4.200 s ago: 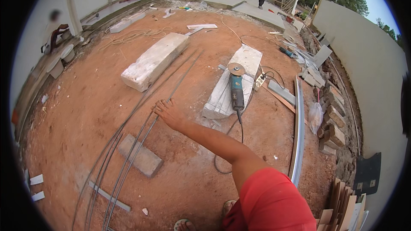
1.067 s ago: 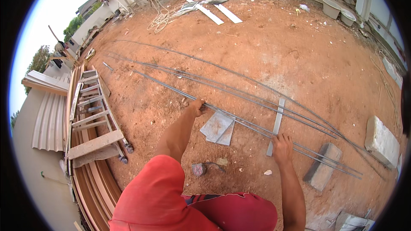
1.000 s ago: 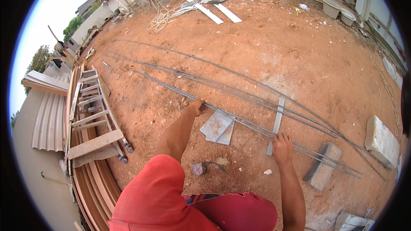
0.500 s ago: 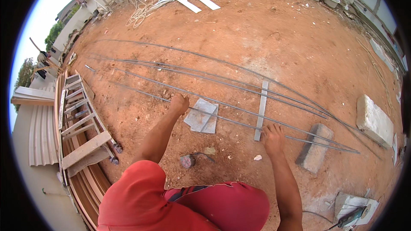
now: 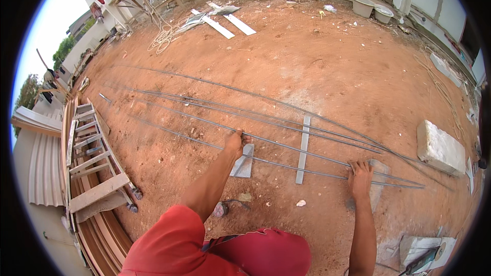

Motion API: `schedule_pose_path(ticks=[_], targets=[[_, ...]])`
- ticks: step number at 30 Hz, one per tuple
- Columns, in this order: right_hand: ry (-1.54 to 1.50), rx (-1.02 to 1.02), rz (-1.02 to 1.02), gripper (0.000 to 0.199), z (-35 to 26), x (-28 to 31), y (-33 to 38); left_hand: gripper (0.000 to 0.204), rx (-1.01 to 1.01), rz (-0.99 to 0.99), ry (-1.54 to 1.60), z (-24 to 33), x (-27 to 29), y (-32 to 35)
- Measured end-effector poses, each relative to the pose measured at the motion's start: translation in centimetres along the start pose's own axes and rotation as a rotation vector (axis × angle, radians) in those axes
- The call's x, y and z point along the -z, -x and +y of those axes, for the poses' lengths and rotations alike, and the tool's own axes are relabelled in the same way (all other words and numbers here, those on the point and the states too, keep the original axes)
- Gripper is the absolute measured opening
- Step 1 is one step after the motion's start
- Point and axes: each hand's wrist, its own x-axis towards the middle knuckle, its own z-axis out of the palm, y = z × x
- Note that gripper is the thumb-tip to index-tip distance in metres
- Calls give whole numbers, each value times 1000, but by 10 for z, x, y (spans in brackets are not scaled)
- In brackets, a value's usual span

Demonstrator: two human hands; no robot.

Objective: The person measures metal rods using a tape measure and cuts them to size with an angle grinder. They repeatedly align the rods on the ground, mark the cutting points, and use the power tool to sever the metal, creating sparks during the process.

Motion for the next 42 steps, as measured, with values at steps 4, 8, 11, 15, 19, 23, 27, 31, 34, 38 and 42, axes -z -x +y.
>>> schedule_pose_path(ticks=[4,8,11,15,19,23,27,31,34,38,42], targets=[[34,-26,1,32,12,22,-3,21,-100,-97,49,10,-28,18],[132,-8,107,32,10,35,-15,21,-178,-132,105,44,-61,-9],[209,9,176,33,0,44,-23,19,-140,-85,132,77,-62,-55],[188,81,214,26,-7,33,-28,19,-117,40,105,123,-46,-107],[42,36,61,15,-52,26,-35,23,-216,191,-222,97,-56,-71],[28,25,57,9,-55,-10,-46,25,-717,-305,-707,12,-55,72],[68,190,107,9,-102,-27,-117,17,-501,-1108,-998,-67,-13,235],[139,247,207,11,-106,-7,-214,23,-206,-1642,-1225,-112,-21,269],[138,154,363,17,-82,20,-243,24,-212,-1714,-1267,-140,-29,269],[31,224,-19,19,-92,38,-187,25,-277,-1664,-1330,-147,-11,272],[47,325,-120,19,-59,57,-71,26,-400,-1648,-1381,-156,-7,277]])
